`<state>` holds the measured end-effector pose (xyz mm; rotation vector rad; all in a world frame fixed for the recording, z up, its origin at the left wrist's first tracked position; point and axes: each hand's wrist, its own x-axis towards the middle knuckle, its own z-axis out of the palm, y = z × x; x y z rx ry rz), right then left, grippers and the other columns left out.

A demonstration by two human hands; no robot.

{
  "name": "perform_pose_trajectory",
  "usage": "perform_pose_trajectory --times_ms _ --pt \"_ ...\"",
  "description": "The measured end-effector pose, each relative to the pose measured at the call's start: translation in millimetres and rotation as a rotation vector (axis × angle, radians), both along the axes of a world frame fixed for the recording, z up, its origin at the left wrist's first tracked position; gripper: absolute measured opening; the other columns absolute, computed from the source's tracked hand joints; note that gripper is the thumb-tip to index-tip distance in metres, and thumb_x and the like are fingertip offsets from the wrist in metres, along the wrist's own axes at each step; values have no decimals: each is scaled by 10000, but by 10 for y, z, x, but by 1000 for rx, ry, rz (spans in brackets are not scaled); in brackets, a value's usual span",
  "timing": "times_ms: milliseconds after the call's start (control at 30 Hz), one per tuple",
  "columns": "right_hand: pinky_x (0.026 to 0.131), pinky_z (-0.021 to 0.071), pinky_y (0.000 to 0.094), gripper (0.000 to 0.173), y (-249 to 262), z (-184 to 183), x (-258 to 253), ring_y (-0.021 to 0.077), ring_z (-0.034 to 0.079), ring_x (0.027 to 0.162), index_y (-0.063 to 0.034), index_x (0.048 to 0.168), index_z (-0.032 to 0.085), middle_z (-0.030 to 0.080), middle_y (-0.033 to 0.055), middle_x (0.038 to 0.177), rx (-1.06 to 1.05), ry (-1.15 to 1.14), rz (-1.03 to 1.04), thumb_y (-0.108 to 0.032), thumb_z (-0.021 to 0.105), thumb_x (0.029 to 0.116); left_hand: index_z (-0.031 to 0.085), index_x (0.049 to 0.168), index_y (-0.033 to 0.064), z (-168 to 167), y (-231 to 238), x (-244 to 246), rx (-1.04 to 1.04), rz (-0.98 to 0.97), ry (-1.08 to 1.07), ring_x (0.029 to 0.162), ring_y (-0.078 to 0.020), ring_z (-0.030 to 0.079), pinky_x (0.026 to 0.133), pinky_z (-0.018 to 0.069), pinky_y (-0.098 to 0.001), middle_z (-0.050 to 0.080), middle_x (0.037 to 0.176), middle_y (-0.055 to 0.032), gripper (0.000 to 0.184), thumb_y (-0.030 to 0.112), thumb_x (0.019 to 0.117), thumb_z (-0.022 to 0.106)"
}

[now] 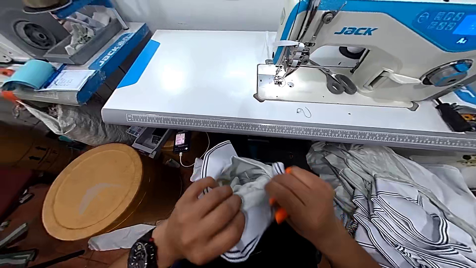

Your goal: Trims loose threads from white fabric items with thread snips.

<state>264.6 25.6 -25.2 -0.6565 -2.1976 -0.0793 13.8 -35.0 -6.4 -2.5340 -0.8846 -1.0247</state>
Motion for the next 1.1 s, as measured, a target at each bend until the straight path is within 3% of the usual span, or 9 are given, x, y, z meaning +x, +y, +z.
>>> perform_pose_trajectory --times_ms 233,333,400,500,667,767,833,967,1100 --pt "614 406 288 173 -457 -53 78 164 510 689 -171 1038 620 629 15 869 72 56 9 -283 491 1062 502 921 129 -66 -144 72 93 -43 -91 898 -220 554 901 468 -337 540 915 -65 139 74 1044 466" --pt "788 517 211 339 -496 16 226 99 623 934 -163 1216 620 656 7 1078 -429 339 354 -365 705 957 521 923 96 -64 -151 6 118 -82 -28 856 -231 545 847 469 -337 542 896 -83 130 47 1035 478" --pt "779 540 210 455 -530 210 293 84 636 956 -191 1339 584 650 -16 1140 -820 637 692 -440 645 963 524 930 87 -52 -153 -33 120 -104 3 854 -235 549 843 473 -343 546 896 -86 121 39 1032 479" --pt "739 520 266 469 -630 501 283 123 622 883 -149 1252 605 632 24 1028 -1152 745 916 -533 457 1027 533 925 65 -63 -146 -48 100 -154 2 908 -256 590 918 507 -372 563 915 -103 119 29 1031 492" --pt "743 519 165 272 -585 226 10 48 614 903 -113 1172 575 628 23 1034 -792 527 504 -284 663 980 548 942 20 -68 -132 -47 98 -173 26 1088 -283 686 986 545 -407 671 1191 -184 107 2 1032 493" --pt "735 530 163 375 -430 90 -30 21 617 874 -115 1263 648 694 17 1116 -701 338 319 -340 713 970 546 943 40 -72 -128 -55 103 -195 29 908 -249 636 843 529 -369 642 1092 -157 97 3 1023 507" --pt "786 566 216 281 -373 24 -41 60 656 909 -69 1172 697 715 40 1048 -767 284 399 -283 697 989 531 931 57 -81 -128 -36 105 -204 37 808 -235 558 743 461 -351 602 1006 -138 110 14 1025 495" --pt "778 570 225 142 -469 22 -27 93 681 926 -130 1076 699 719 18 997 -433 204 200 -245 679 996 540 1025 81 -85 -158 25 117 -119 27 720 -208 497 677 419 -328 543 872 -87 44 83 1033 497" --pt "776 543 185 310 -566 116 53 65 640 929 -134 1300 605 678 18 1085 -656 435 339 -311 585 1046 583 1026 62 -18 -203 10 135 -105 83 763 -212 521 728 433 -328 585 912 -86 57 43 1016 530"
